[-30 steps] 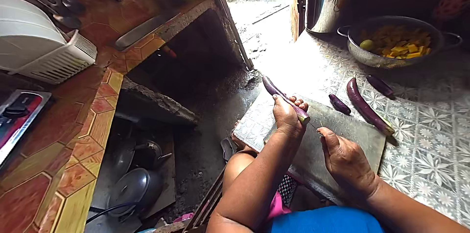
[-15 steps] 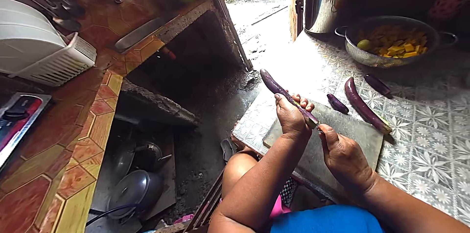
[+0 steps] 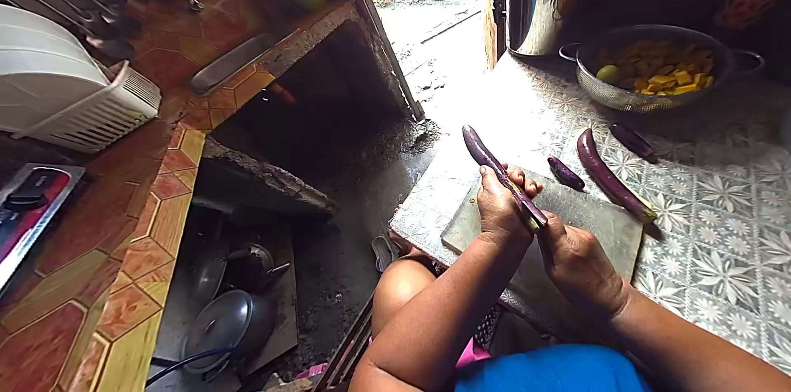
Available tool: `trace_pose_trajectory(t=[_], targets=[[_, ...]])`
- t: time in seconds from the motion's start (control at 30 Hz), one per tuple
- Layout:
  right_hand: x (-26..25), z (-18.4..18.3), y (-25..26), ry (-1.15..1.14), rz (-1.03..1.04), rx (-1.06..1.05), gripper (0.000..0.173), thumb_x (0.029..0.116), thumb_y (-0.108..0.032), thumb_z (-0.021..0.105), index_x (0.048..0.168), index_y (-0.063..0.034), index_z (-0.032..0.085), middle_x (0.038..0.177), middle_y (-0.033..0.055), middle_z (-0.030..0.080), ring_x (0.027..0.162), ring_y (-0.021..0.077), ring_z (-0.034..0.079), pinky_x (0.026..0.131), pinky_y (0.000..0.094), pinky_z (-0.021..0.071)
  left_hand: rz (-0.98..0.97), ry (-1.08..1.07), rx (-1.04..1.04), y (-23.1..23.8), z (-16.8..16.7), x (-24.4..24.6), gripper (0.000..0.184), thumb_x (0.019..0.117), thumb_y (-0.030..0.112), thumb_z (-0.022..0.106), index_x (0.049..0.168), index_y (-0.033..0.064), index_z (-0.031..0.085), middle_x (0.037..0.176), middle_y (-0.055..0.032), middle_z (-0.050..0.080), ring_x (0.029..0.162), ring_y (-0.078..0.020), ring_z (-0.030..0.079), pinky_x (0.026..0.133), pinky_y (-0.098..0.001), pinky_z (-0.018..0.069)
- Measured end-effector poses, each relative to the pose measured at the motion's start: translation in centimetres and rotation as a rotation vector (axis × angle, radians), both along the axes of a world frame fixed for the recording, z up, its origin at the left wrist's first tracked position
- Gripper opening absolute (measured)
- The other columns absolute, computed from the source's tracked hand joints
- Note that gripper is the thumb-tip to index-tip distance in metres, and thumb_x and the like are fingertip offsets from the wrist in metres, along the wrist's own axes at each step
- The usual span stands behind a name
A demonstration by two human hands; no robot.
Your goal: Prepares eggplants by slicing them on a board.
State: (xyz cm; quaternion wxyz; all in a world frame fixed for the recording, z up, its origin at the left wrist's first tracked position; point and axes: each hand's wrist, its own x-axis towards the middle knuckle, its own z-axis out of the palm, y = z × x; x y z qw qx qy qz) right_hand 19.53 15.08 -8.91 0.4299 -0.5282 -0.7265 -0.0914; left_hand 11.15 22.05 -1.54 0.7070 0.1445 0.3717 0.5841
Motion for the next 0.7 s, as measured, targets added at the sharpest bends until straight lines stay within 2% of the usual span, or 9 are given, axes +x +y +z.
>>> trace_pose_trajectory(t=[0.17, 0.23, 0.3, 0.43, 0.5, 0.57, 0.6, 0.67, 0.7], targets=[[0.0, -0.2, 0.1, -0.012, -0.013, -0.001, 0.026, 0.0983, -0.007, 0.048, 0.105, 0.0059, 0.069, 0.061, 0.0102, 0.063, 0.050, 0.0231, 0.063, 0.047, 0.0340, 0.0508, -0.009, 0.021, -0.007, -0.3, -0.2, 0.0, 0.047, 0.1141, 0.039, 0.014, 0.104, 0.0070, 0.047, 0.067, -0.0011, 0.052, 0.058, -0.0114, 0.057, 0.060, -0.0231, 0.0525], [0.3, -0.5, 0.4, -0.022, -0.019, -0.018, 0.025, 0.0920, -0.009, 0.052, 0.102, 0.0069, 0.068, 0.062, 0.0121, 0.063, 0.050, 0.0255, 0.064, 0.046, 0.0370, 0.0513, -0.052, 0.033, 0.003, -1.1, -0.5, 0.5, 0.048, 0.1140, 0.038, 0.013, 0.105, 0.0064, 0.047, 0.066, -0.0003, 0.052, 0.057, -0.0103, 0.057, 0.058, -0.0222, 0.0523], [0.7, -0.6, 0.5, -0.021, -0.020, -0.019, 0.025, 0.0897, -0.010, 0.055, 0.100, 0.0082, 0.069, 0.064, 0.0137, 0.065, 0.052, 0.0265, 0.066, 0.048, 0.0381, 0.0527, -0.071, 0.024, -0.016, -1.8, -0.1, 0.9, 0.046, 0.1143, 0.037, 0.014, 0.107, 0.0049, 0.047, 0.067, -0.0013, 0.053, 0.057, -0.0108, 0.058, 0.058, -0.0225, 0.0534], [0.8, -0.4, 0.5, -0.021, -0.023, -0.046, 0.029, 0.0914, -0.013, 0.054, 0.104, 0.0083, 0.070, 0.064, 0.0132, 0.065, 0.052, 0.0262, 0.066, 0.048, 0.0380, 0.0523, -0.073, 0.099, -0.011, -2.3, -0.3, 0.9, 0.047, 0.1146, 0.035, 0.014, 0.108, 0.0036, 0.049, 0.068, -0.0034, 0.059, 0.063, -0.0130, 0.064, 0.064, -0.0255, 0.0565], [0.9, -0.4, 0.6, 0.021, -0.022, -0.075, 0.032, 0.0918, -0.016, 0.056, 0.104, 0.0083, 0.072, 0.065, 0.0144, 0.067, 0.054, 0.0275, 0.067, 0.049, 0.0404, 0.0536, -0.097, 0.163, -0.006, -2.9, -0.5, 1.0, 0.051, 0.1143, 0.034, 0.013, 0.108, 0.0027, 0.052, 0.073, -0.0048, 0.064, 0.063, -0.0117, 0.064, 0.061, -0.0248, 0.0536], [1.1, -0.4, 0.8, 0.037, -0.015, -0.078, 0.031, 0.0932, -0.018, 0.056, 0.104, 0.0067, 0.071, 0.065, 0.0128, 0.066, 0.053, 0.0258, 0.066, 0.048, 0.0392, 0.0534, -0.107, 0.164, -0.030, -3.5, -0.1, 1.1, 0.052, 0.1140, 0.035, 0.013, 0.107, 0.0045, 0.054, 0.083, -0.0075, 0.072, 0.067, -0.0107, 0.068, 0.059, -0.0231, 0.0523], [1.2, -0.3, 0.9, 0.037, -0.008, -0.081, 0.031, 0.0933, -0.019, 0.056, 0.104, 0.0061, 0.071, 0.064, 0.0120, 0.066, 0.053, 0.0253, 0.066, 0.048, 0.0387, 0.0534, -0.111, 0.155, -0.032, -3.5, 0.0, 1.1, 0.052, 0.1140, 0.035, 0.012, 0.106, 0.0056, 0.054, 0.089, -0.0085, 0.074, 0.072, -0.0111, 0.070, 0.062, -0.0232, 0.0529], [1.3, -0.5, 1.0, 0.017, -0.001, -0.082, 0.031, 0.0926, -0.019, 0.055, 0.102, 0.0059, 0.071, 0.063, 0.0118, 0.065, 0.052, 0.0258, 0.066, 0.048, 0.0389, 0.0527, -0.130, 0.164, -0.016, -3.6, -0.5, 0.9, 0.052, 0.1142, 0.034, 0.012, 0.108, 0.0050, 0.054, 0.099, -0.0093, 0.074, 0.087, -0.0130, 0.071, 0.075, -0.0261, 0.0535], [1.3, -0.5, 1.0, 0.010, -0.002, -0.087, 0.031, 0.0929, -0.018, 0.055, 0.102, 0.0063, 0.071, 0.062, 0.0124, 0.065, 0.052, 0.0265, 0.066, 0.048, 0.0399, 0.0530, -0.145, 0.196, -0.009, -3.7, -0.8, 0.8, 0.053, 0.1143, 0.034, 0.013, 0.112, 0.0036, 0.056, 0.100, -0.0082, 0.072, 0.087, -0.0118, 0.069, 0.076, -0.0259, 0.0528]])
